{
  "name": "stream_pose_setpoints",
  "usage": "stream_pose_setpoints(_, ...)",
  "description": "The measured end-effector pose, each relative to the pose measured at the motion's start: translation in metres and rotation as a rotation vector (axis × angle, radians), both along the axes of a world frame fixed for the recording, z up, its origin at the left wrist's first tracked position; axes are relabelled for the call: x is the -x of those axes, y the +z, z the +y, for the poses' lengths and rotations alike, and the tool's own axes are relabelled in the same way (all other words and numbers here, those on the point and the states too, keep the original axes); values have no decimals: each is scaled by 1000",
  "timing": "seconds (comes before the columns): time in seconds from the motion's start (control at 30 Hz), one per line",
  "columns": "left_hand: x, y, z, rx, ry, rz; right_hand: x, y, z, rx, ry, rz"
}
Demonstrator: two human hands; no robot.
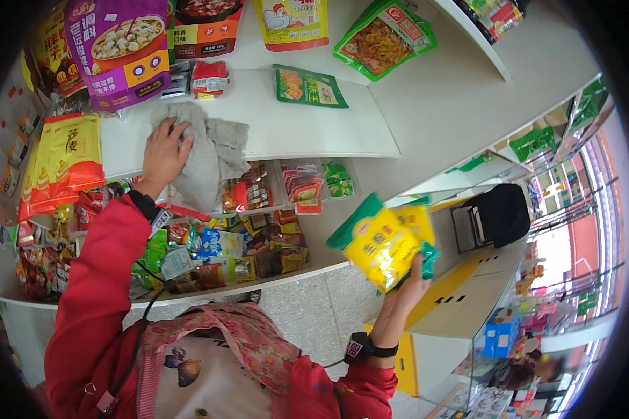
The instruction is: The person wipes multiple shelves in a convenience store with a cloth, moving packaged snacks and plastic containers aside to reach the surfaces. They wipe each shelf section and then return the items to their original positions.
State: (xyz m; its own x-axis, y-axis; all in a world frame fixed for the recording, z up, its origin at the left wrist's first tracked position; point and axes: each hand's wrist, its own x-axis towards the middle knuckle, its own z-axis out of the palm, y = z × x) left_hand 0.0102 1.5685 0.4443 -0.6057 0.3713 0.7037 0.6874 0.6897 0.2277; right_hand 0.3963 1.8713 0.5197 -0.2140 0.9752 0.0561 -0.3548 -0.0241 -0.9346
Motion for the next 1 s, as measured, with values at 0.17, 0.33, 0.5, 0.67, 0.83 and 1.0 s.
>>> stream_pose_setpoints(0.17, -3, 7, -1, 5, -13, -61, -5, -71, -57, 325, 107, -166)
stream_pose_setpoints(0.33, 0, 1, -2, 36, -5, -65, 61, -103, -71, 428, 255, -93)
stream_pose_setpoints(0.5, 4, -4, 1, 17, -23, -52, 176, -143, -50, 483, 381, -12)
stream_pose_setpoints(0.67, 3, 0, 3, 70, 16, -127, 292, -211, -22, 375, 295, 247)
stream_pose_setpoints(0.83, 5, -4, -2, 38, -35, -54, 297, -271, -18, -4, 296, -628)
stream_pose_setpoints(1.0, 1, -1, -1, 28, -8, -65, 290, -260, -17, -475, 239, -925)
